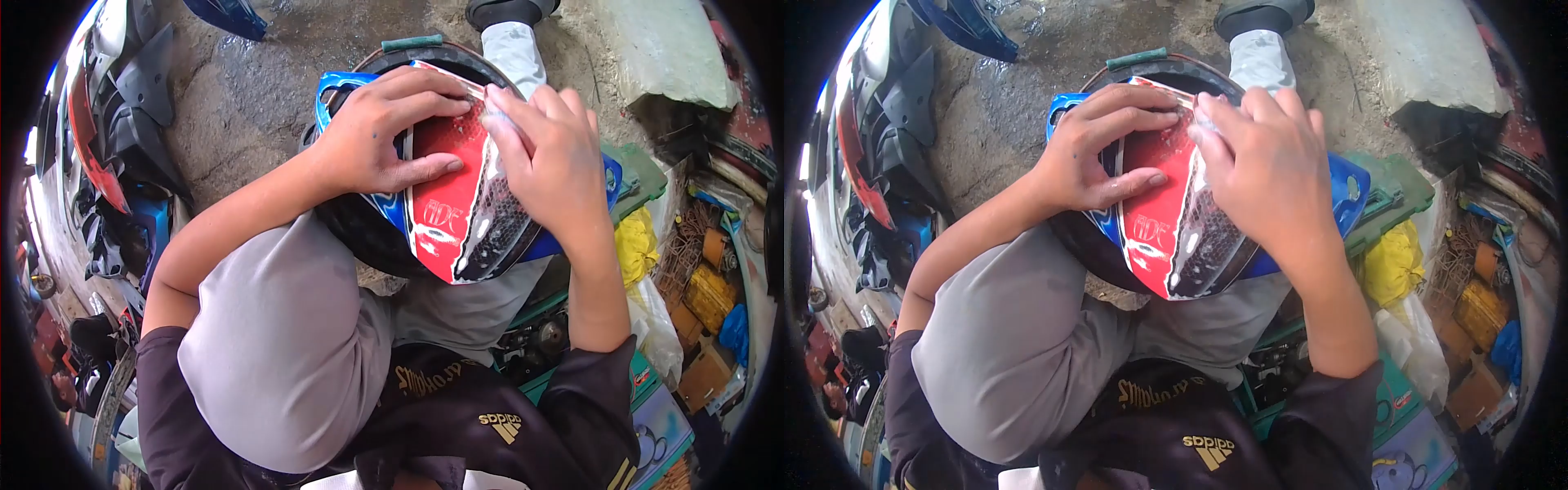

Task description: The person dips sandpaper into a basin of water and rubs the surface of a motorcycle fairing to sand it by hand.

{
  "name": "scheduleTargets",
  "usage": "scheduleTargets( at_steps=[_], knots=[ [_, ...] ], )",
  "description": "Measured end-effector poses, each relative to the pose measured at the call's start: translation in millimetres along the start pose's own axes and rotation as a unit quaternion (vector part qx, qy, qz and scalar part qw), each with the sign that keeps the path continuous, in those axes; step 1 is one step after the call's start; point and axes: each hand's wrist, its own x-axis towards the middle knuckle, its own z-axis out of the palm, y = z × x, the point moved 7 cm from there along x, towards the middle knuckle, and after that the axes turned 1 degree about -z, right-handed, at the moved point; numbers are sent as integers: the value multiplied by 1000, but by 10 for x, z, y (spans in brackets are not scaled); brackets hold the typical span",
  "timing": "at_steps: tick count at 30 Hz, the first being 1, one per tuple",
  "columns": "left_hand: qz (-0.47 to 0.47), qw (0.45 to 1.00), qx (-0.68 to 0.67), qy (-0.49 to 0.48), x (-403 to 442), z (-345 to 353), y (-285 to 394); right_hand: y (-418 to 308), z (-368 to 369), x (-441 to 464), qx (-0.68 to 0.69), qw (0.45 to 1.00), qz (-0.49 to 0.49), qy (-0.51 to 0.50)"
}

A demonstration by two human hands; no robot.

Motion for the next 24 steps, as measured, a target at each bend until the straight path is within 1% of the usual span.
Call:
scheduleTargets(
  at_steps=[4,7,8,12,19,21,22,24],
  knots=[
    [-6,1000,-1,-12,-34,12,-3,-66,-122,-314,34,999,-1,-4],
    [-11,1000,-5,-7,-35,9,16,-75,-81,-424,37,999,22,-16],
    [-11,1000,-4,-7,-27,1,21,-93,-77,-354,56,998,1,21],
    [-4,1000,-8,-12,-3,14,-1,-96,21,-46,52,998,-10,22],
    [-3,1000,-10,-5,-14,1,-15,-123,-70,-364,113,993,-22,11],
    [-3,1000,-3,-5,-19,2,-10,-125,-90,-313,105,994,-16,3],
    [-5,1000,-4,-12,-20,5,-10,-103,-52,-220,105,994,-25,17],
    [-2,1000,-2,-13,-15,10,-9,-10,71,-5,102,994,-29,12]
  ],
)
